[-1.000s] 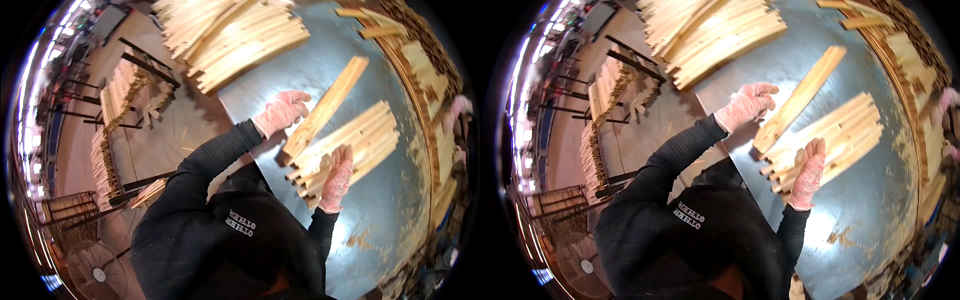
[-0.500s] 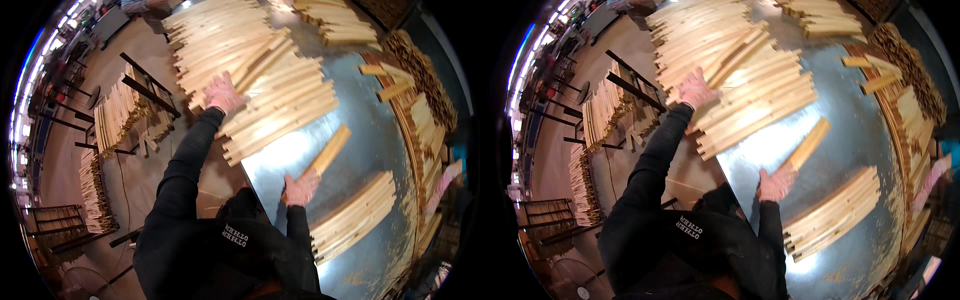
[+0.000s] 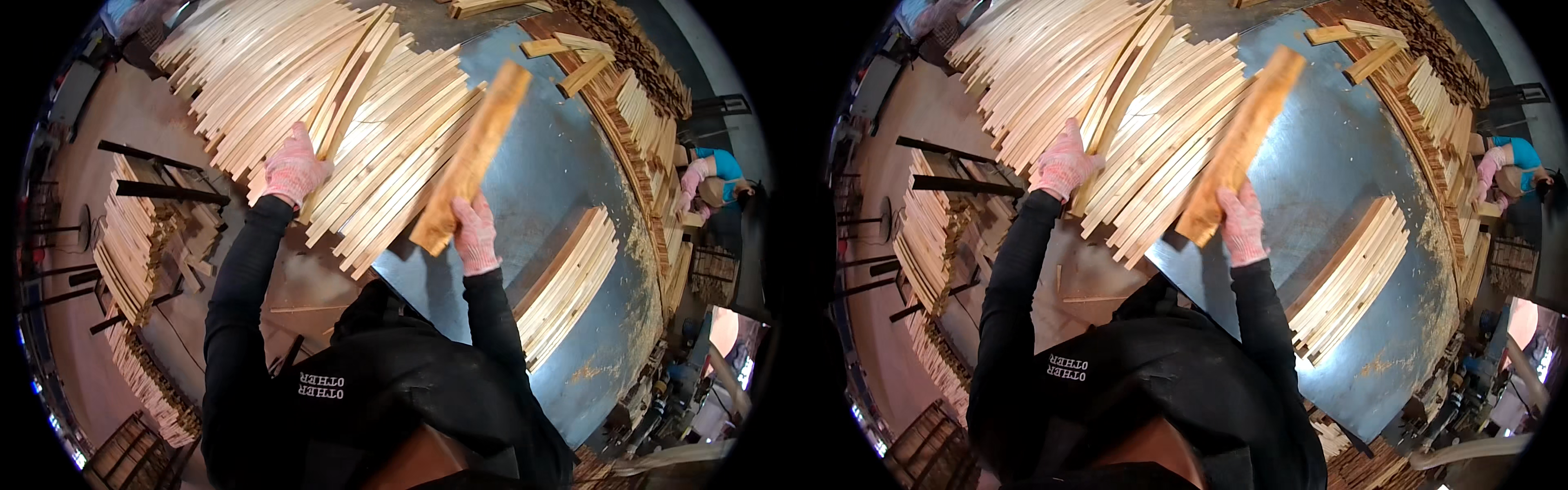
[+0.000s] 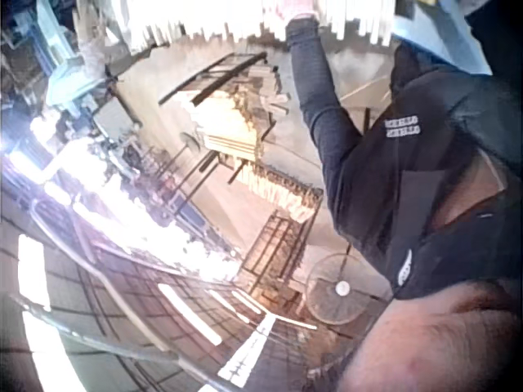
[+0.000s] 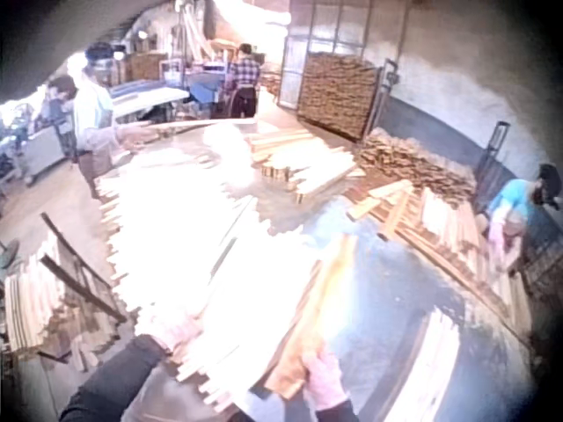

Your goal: The person repeatedly picks up wooden planks from a large pile on a metal table and stacks them into a neat pile. The person wears pink gloves and handles the planks by hand, aligning them as they stack. The process continues throughout the clip with the stack growing in size.

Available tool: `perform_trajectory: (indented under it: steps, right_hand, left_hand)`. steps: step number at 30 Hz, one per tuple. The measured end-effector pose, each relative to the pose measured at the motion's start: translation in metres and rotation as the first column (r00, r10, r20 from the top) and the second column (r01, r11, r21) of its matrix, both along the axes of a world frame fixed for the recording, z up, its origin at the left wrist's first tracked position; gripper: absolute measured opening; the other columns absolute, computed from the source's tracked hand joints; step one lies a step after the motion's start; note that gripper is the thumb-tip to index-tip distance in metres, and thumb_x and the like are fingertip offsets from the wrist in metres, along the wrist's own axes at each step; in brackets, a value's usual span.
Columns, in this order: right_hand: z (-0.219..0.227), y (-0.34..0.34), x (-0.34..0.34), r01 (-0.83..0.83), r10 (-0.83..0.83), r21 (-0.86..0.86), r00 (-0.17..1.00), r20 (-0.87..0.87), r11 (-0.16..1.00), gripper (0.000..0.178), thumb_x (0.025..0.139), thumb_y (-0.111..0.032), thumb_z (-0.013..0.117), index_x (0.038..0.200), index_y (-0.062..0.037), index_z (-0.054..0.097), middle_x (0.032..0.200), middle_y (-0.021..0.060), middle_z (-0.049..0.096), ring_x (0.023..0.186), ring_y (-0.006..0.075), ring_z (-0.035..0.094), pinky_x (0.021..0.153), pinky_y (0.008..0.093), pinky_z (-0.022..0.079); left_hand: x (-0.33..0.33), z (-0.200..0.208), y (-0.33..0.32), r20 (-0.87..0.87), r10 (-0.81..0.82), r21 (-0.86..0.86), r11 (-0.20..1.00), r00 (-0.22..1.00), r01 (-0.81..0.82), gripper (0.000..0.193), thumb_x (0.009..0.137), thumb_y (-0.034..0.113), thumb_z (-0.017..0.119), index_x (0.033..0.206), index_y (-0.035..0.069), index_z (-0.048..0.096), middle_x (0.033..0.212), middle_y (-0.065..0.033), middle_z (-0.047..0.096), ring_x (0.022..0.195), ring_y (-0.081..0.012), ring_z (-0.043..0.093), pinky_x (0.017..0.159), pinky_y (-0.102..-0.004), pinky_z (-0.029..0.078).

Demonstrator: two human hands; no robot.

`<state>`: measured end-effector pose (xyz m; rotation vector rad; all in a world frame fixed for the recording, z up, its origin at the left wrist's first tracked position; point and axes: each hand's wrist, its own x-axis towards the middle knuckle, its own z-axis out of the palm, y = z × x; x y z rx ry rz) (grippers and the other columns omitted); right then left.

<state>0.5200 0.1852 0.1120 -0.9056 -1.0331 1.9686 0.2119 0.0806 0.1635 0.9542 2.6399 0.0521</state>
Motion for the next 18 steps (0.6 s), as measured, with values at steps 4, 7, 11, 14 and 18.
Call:
perform_trajectory:
  steps: [4,7,11,14,18]
  right_hand:
    - [-0.007,0.011,-0.051,0.010,-0.010,-0.003,1.000,-0.002,1.000,0.050,0.094,-0.010,0.060,0.141,0.0009,0.049,0.124,0.0077,0.063,0.109,0.0187,0.062,0.095,0.0317,0.050]
    - [-0.010,0.009,-0.089,-0.051,-0.017,0.210,0.951,0.310,0.976,0.049,0.093,-0.017,0.063,0.136,0.0030,0.052,0.115,0.0121,0.068,0.102,0.0199,0.065,0.088,0.0329,0.052]
    - [-0.002,-0.013,-0.151,-0.321,-0.070,0.414,0.713,0.697,0.852,0.066,0.090,-0.042,0.065,0.138,0.0009,0.051,0.117,0.0258,0.067,0.109,0.0384,0.065,0.094,0.0412,0.049]
    - [0.007,-0.023,-0.190,-0.626,0.102,0.302,0.525,0.845,0.719,0.071,0.093,-0.041,0.057,0.147,0.0007,0.041,0.130,0.0297,0.059,0.121,0.0406,0.058,0.104,0.0411,0.044]
    - [-0.050,0.001,-0.184,-0.592,0.407,0.282,0.761,0.506,0.755,0.066,0.095,-0.029,0.052,0.149,0.0061,0.036,0.139,0.0253,0.055,0.129,0.0325,0.056,0.107,0.0350,0.042]
  left_hand:
    - [-0.002,-0.012,-0.002,-0.008,-0.021,0.088,0.996,1.000,0.022,0.092,0.081,0.044,0.071,0.148,0.001,0.025,0.120,-0.0236,0.062,0.105,-0.0402,0.066,0.085,-0.0524,0.053]
    - [-0.003,-0.015,0.001,-0.027,-0.002,-0.004,1.000,1.000,0.002,0.097,0.081,0.049,0.072,0.151,0.001,0.023,0.120,-0.0238,0.061,0.106,-0.0390,0.066,0.085,-0.0520,0.053]
    - [-0.010,-0.023,-0.006,0.004,0.000,0.030,1.000,1.000,0.000,0.104,0.081,0.060,0.068,0.153,0.000,0.021,0.127,-0.0256,0.059,0.111,-0.0390,0.064,0.090,-0.0503,0.052]
    - [-0.019,-0.026,-0.010,0.128,-0.002,0.133,0.991,0.992,-0.015,0.113,0.081,0.073,0.061,0.155,0.000,0.018,0.137,-0.0288,0.052,0.117,-0.0399,0.061,0.098,-0.0483,0.049]
    - [0.001,0.007,0.001,0.093,-0.061,0.040,0.998,0.994,0.058,0.114,0.077,0.066,0.068,0.155,0.001,0.016,0.134,-0.0271,0.053,0.125,-0.0392,0.055,0.102,-0.0476,0.045]
